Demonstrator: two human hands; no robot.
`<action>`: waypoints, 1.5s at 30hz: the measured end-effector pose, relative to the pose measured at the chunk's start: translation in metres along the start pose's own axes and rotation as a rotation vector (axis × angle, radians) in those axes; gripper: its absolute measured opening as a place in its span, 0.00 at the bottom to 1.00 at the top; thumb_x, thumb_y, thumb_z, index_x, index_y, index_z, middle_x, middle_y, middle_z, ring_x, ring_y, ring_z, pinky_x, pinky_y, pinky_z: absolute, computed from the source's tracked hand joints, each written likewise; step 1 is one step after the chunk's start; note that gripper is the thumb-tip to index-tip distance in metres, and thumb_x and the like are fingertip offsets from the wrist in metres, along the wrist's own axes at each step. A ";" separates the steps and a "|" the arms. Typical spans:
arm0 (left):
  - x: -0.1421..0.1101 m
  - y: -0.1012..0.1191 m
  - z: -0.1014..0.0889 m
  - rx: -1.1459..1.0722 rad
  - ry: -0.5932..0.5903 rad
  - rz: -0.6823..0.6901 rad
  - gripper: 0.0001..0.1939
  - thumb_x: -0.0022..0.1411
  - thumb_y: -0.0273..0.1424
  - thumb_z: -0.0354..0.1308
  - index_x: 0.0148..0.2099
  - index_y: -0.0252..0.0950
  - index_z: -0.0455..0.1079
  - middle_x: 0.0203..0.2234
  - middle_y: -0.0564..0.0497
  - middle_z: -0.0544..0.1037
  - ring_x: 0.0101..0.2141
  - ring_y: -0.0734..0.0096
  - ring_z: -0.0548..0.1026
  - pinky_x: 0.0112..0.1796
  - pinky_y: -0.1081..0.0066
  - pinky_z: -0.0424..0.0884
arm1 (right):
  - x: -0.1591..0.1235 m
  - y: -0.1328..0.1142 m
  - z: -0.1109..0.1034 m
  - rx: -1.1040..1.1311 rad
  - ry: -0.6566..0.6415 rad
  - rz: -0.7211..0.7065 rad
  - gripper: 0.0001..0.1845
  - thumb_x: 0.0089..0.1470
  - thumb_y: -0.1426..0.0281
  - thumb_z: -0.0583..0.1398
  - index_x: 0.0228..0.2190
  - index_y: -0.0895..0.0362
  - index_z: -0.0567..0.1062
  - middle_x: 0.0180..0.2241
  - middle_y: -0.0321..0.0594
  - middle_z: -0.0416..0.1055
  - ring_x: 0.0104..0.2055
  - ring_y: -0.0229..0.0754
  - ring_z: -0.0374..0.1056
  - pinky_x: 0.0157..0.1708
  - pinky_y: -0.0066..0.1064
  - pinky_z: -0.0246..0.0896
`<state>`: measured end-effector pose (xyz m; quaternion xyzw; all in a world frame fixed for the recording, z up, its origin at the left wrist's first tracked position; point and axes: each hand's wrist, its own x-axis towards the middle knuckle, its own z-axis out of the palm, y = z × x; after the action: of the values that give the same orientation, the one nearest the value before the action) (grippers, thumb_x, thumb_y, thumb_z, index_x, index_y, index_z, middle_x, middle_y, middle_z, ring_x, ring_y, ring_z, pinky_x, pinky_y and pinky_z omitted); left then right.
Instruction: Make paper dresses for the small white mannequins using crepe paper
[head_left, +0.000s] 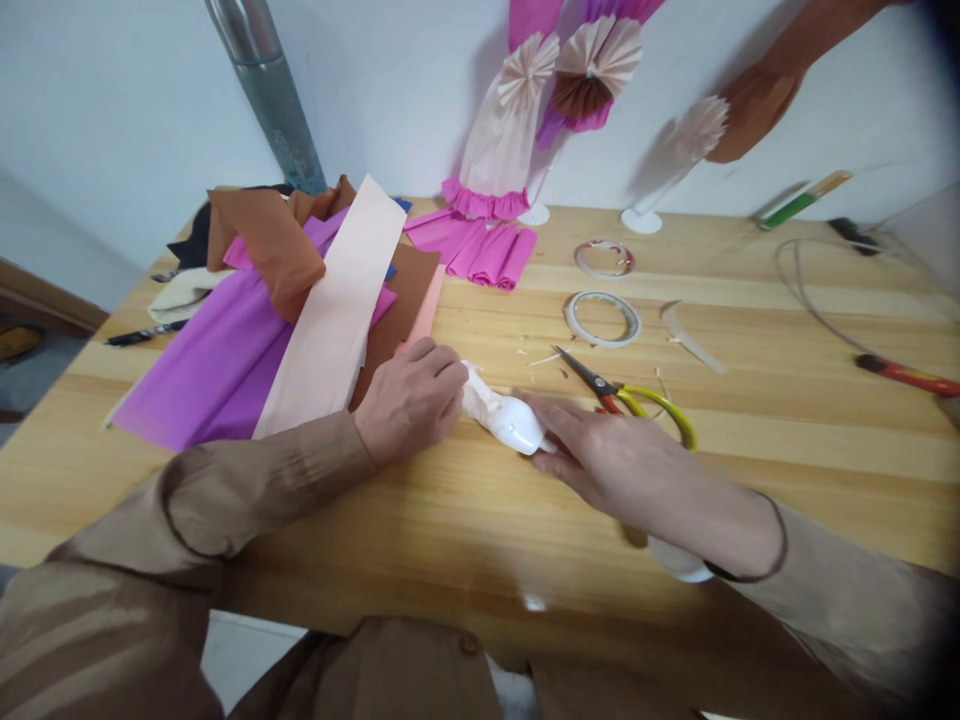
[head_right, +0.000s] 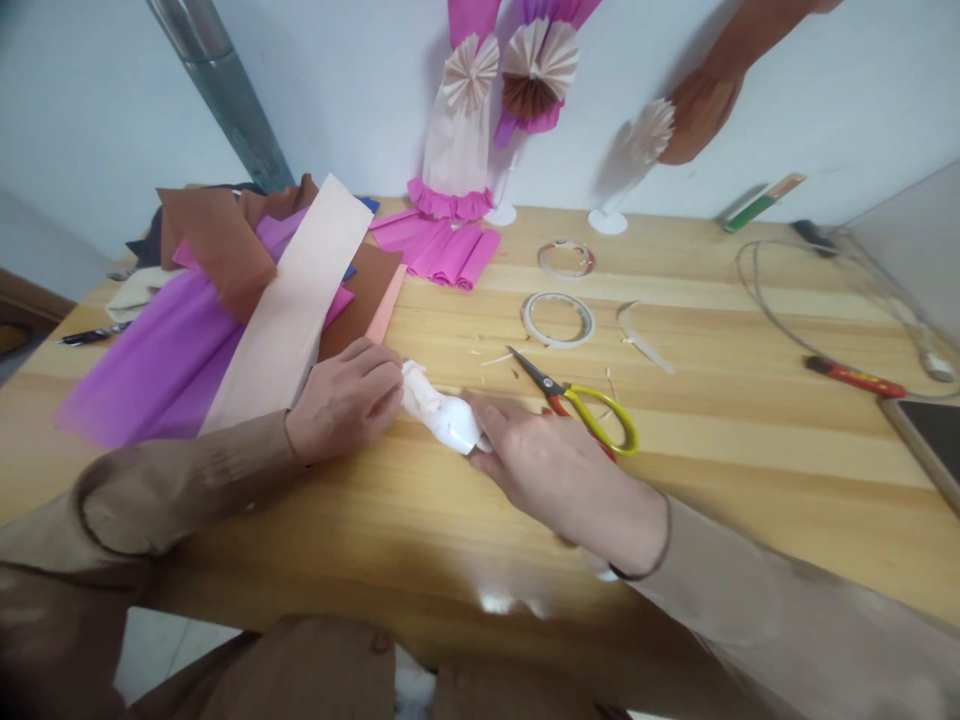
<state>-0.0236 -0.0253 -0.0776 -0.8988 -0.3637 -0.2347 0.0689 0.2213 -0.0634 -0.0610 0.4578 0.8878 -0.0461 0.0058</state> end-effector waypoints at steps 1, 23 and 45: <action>0.000 0.000 0.000 0.000 -0.003 0.000 0.08 0.62 0.24 0.51 0.30 0.34 0.67 0.30 0.48 0.76 0.35 0.67 0.69 0.32 0.71 0.68 | 0.000 0.001 -0.001 0.007 0.007 -0.009 0.26 0.55 0.68 0.60 0.56 0.56 0.66 0.41 0.42 0.79 0.31 0.45 0.77 0.22 0.30 0.59; 0.000 -0.002 0.001 -0.015 0.012 0.029 0.09 0.63 0.24 0.50 0.30 0.34 0.67 0.30 0.48 0.76 0.34 0.68 0.71 0.35 0.70 0.72 | 0.015 -0.007 -0.015 -0.053 0.083 -0.315 0.15 0.61 0.69 0.56 0.49 0.59 0.72 0.37 0.45 0.76 0.31 0.43 0.72 0.26 0.32 0.60; 0.001 -0.004 0.001 -0.169 -0.021 -0.085 0.08 0.61 0.24 0.49 0.29 0.35 0.64 0.32 0.46 0.77 0.36 0.67 0.72 0.36 0.70 0.71 | 0.015 -0.005 -0.010 0.027 0.121 -0.273 0.15 0.62 0.70 0.54 0.48 0.59 0.72 0.43 0.47 0.77 0.30 0.44 0.74 0.26 0.33 0.62</action>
<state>-0.0250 -0.0217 -0.0779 -0.8877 -0.3811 -0.2577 -0.0211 0.2086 -0.0536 -0.0515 0.3350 0.9398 -0.0307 -0.0599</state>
